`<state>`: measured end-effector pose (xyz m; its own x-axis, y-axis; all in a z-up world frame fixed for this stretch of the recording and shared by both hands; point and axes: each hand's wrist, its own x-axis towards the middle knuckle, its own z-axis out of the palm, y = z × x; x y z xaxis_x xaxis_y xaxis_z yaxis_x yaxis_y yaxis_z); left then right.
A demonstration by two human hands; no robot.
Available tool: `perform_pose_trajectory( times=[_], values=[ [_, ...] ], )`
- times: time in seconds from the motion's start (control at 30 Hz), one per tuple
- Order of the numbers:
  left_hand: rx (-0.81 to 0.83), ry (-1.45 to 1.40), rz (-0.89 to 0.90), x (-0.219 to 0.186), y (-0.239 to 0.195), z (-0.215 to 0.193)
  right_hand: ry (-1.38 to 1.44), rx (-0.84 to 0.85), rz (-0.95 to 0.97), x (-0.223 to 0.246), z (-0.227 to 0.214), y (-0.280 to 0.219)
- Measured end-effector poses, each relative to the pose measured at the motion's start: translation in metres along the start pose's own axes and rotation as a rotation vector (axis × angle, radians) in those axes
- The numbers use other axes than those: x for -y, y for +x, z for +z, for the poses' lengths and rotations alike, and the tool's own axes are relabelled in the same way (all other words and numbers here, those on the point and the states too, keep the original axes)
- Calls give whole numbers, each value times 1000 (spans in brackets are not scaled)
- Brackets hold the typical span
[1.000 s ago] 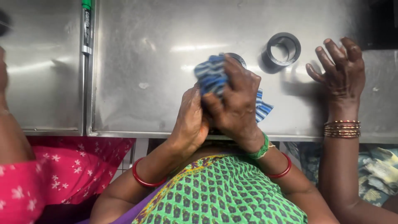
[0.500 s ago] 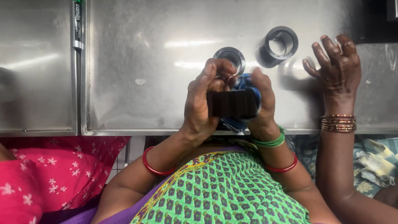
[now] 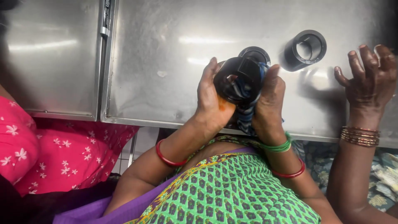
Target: Wiping cylindrical metal parts with a cloth and marking them with a permanent marker on a workstation.
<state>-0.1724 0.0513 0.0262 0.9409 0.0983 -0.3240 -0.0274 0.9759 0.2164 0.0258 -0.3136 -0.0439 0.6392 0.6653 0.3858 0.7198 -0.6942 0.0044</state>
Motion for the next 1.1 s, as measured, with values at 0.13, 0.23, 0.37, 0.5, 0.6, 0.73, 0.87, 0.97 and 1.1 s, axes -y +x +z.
perform_pose_trajectory(
  times=[0.13,0.23,0.37,0.5,0.6,0.73,0.87,0.97,1.1],
  values=[
    [-1,265,8,1,-16,-4,8,3,8,20,-15,13],
    [28,482,-42,-19,-22,-6,123,21,77,27,-22,16],
    [116,874,162,-49,-22,-20,-57,-22,14,60,-36,21],
    [-24,2096,716,-84,-9,-29,850,-405,477,145,-57,19],
    [-68,2439,867,-102,5,-35,1197,-588,681,142,-60,0],
    [-137,2530,1421,-105,36,-60,1301,-685,741,156,-74,0],
    [700,2085,822,-37,8,-12,1351,-654,756,159,-64,-9],
    [994,2408,686,14,2,-25,1263,-591,723,175,-70,-2],
    [775,2300,747,20,-4,-20,1061,-407,658,193,-74,1]
  ],
)
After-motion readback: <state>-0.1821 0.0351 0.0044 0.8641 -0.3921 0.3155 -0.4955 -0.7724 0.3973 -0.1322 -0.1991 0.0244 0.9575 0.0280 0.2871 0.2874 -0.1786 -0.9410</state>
